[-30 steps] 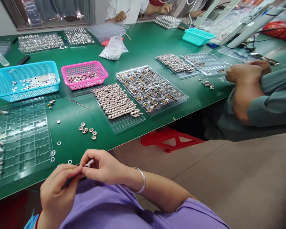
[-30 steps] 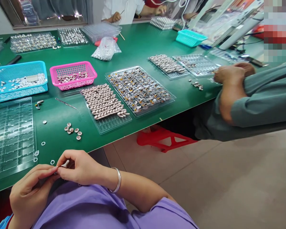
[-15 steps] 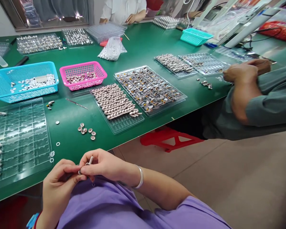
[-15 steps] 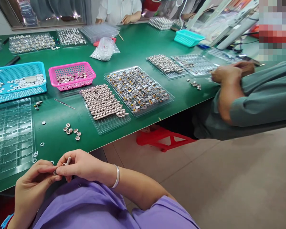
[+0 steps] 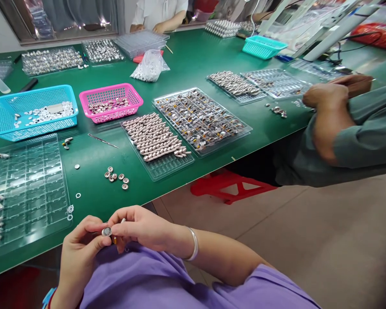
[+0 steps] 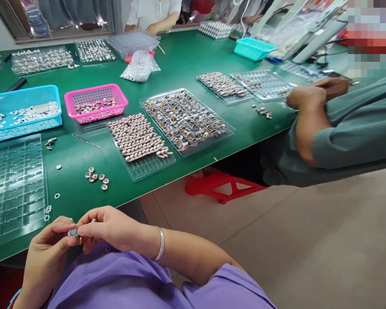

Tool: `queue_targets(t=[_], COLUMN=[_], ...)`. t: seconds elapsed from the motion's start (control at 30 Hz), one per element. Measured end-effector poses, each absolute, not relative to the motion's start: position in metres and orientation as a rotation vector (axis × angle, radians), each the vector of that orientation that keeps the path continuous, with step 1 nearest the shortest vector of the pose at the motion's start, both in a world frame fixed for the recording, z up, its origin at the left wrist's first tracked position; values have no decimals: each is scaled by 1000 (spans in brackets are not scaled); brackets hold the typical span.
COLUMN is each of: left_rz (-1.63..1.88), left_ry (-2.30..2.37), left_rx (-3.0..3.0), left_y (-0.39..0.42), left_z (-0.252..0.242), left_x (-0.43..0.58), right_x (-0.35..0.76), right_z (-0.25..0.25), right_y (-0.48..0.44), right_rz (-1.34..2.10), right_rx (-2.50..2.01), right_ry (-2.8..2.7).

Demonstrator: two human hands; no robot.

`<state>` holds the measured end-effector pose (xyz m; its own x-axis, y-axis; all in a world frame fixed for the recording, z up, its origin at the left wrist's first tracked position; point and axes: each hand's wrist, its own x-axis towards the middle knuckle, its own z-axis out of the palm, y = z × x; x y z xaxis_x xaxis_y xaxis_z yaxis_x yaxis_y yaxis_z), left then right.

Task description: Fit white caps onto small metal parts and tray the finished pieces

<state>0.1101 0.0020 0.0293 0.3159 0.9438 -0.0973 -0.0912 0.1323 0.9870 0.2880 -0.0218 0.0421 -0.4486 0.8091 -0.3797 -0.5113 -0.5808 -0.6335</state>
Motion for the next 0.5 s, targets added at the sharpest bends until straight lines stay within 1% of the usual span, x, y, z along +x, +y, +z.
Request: queue_targets(t=[0.2,0.5], left_rz=[969,1059], left_ry=[955,942], left_rx=[1227,1792], left_y=[1,-4], left_z=[36,44], left_x=[110,104], right_x=[287,282], right_z=[41,25], right_y=[-21,-28], right_rz=[2098,2109], right_rx=[-880,-700], right_ry=[-567,-464])
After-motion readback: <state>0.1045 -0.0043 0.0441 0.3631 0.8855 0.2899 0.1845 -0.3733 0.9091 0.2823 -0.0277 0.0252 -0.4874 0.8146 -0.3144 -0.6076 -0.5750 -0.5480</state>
